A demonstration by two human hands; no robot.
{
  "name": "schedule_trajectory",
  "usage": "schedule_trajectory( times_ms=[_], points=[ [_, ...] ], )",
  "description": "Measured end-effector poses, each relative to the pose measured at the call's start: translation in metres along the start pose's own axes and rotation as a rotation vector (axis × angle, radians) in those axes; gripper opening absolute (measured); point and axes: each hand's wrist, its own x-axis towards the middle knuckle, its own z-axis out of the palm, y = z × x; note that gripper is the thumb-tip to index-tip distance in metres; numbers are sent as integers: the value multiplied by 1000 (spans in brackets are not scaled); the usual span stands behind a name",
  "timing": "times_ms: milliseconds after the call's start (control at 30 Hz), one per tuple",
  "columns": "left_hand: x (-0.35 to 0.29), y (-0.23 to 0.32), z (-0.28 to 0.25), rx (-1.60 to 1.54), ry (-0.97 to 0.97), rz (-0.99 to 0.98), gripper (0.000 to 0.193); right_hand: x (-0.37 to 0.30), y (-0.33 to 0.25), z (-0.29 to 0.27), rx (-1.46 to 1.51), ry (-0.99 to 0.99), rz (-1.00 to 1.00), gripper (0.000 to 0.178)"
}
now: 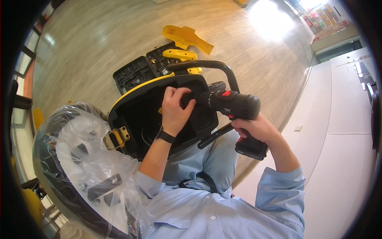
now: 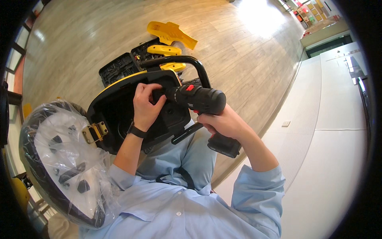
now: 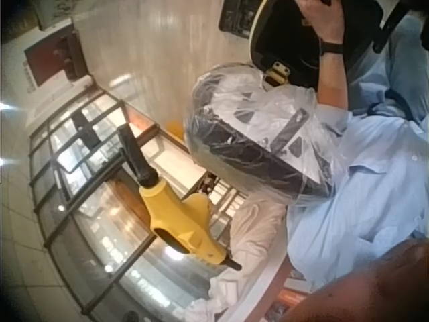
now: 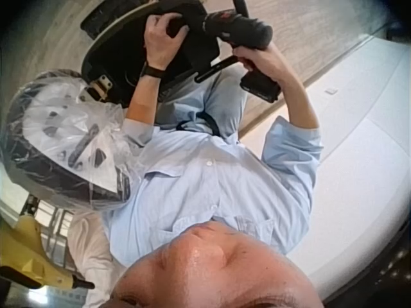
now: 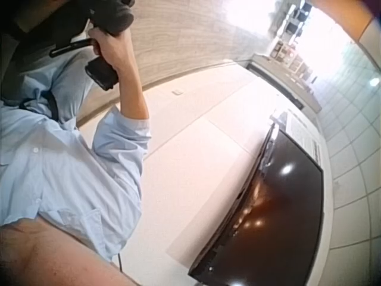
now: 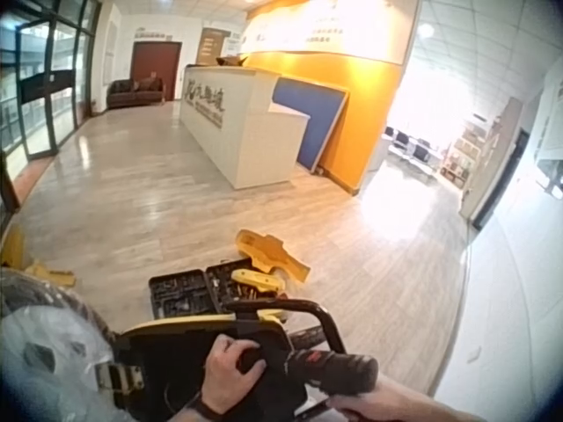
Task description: Repairing a yellow mobility scooter by using a power drill to tighten or drive screws into the chassis.
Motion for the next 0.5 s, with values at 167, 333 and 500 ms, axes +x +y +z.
schedule_trajectory(
  times_ms=[167,333,500],
  points=[
    [0,0,-1,-62,11,-80,41,-2,2,4,15,20,-40,11],
    [0,0,0,-66,12,-92,41,0,3,4,32,31,-41,10],
    [-1,0,0,-60,8,-97,41,-1,-2,5,-9,31,-28,9]
  ],
)
